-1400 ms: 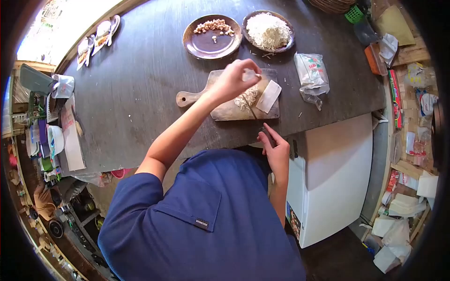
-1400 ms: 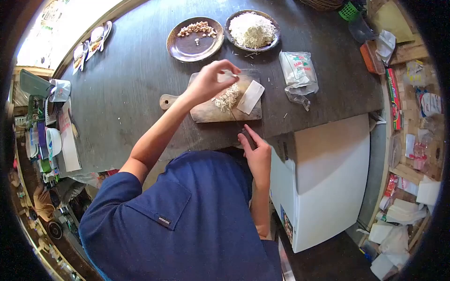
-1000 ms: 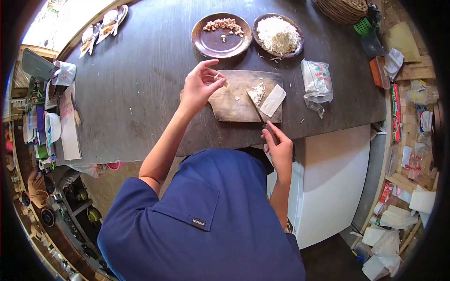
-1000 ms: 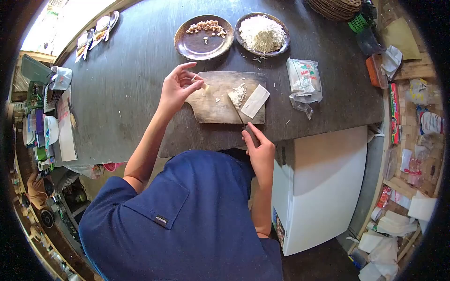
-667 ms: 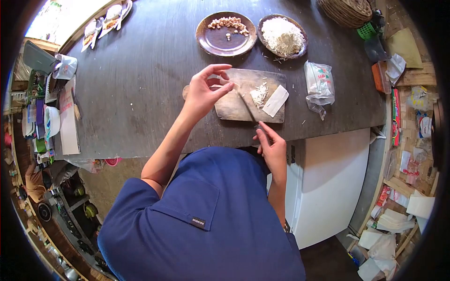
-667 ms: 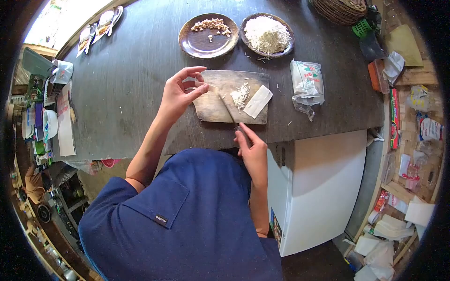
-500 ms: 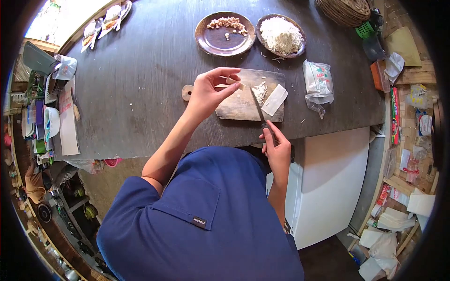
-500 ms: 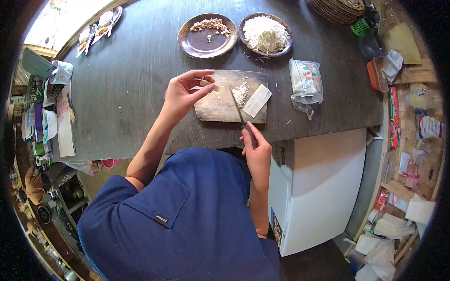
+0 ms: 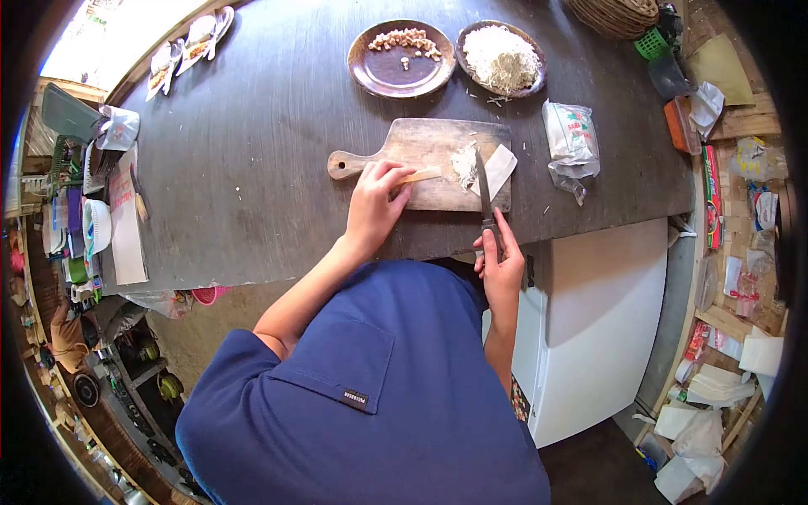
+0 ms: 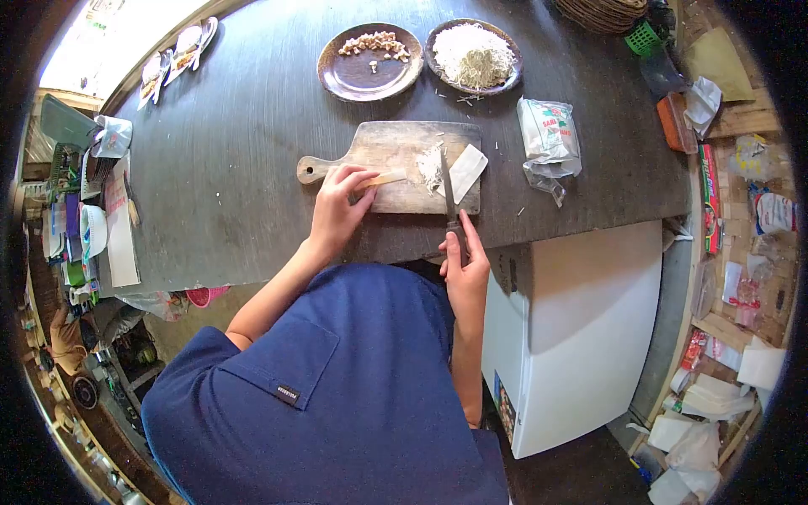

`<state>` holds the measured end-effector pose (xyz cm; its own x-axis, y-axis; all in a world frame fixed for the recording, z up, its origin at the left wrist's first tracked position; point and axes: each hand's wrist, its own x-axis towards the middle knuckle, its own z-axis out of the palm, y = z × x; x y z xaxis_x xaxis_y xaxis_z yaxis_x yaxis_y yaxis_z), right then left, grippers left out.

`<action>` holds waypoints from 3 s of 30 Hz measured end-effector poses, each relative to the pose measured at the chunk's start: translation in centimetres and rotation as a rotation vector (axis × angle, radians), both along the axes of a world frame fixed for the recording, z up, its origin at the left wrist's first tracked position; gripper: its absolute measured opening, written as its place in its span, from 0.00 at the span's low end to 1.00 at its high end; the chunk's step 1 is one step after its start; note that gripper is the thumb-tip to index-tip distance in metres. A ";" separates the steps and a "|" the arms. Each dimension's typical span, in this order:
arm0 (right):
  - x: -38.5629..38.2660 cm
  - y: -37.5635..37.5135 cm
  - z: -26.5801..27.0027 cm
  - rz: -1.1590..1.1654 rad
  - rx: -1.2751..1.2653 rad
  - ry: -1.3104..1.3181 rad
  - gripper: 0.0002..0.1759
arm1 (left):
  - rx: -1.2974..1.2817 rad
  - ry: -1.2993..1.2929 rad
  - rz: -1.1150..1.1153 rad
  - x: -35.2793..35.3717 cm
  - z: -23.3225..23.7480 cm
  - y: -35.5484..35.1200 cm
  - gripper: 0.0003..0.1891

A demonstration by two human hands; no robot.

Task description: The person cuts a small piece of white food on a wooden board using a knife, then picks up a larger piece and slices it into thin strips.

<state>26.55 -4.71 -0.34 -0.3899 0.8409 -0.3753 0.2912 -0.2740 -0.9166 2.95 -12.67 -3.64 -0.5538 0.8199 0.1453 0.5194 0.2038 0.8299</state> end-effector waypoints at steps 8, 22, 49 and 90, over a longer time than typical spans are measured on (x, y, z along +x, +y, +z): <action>-0.3 -0.5 -0.2 0.220 0.352 -0.171 0.27 | -0.032 0.560 -0.214 0.8 -0.4 2.3 0.14; -1.4 -2.1 -0.1 0.351 0.608 -0.401 0.29 | -0.013 0.601 -0.258 0.8 -1.0 2.4 0.18; -2.4 -0.7 -0.8 0.434 0.754 -0.498 0.31 | -0.087 0.730 -0.306 0.6 -0.8 2.1 0.25; -0.4 -2.0 0.1 0.397 0.622 -0.474 0.31 | -0.063 0.719 -0.268 1.1 -1.2 2.0 0.24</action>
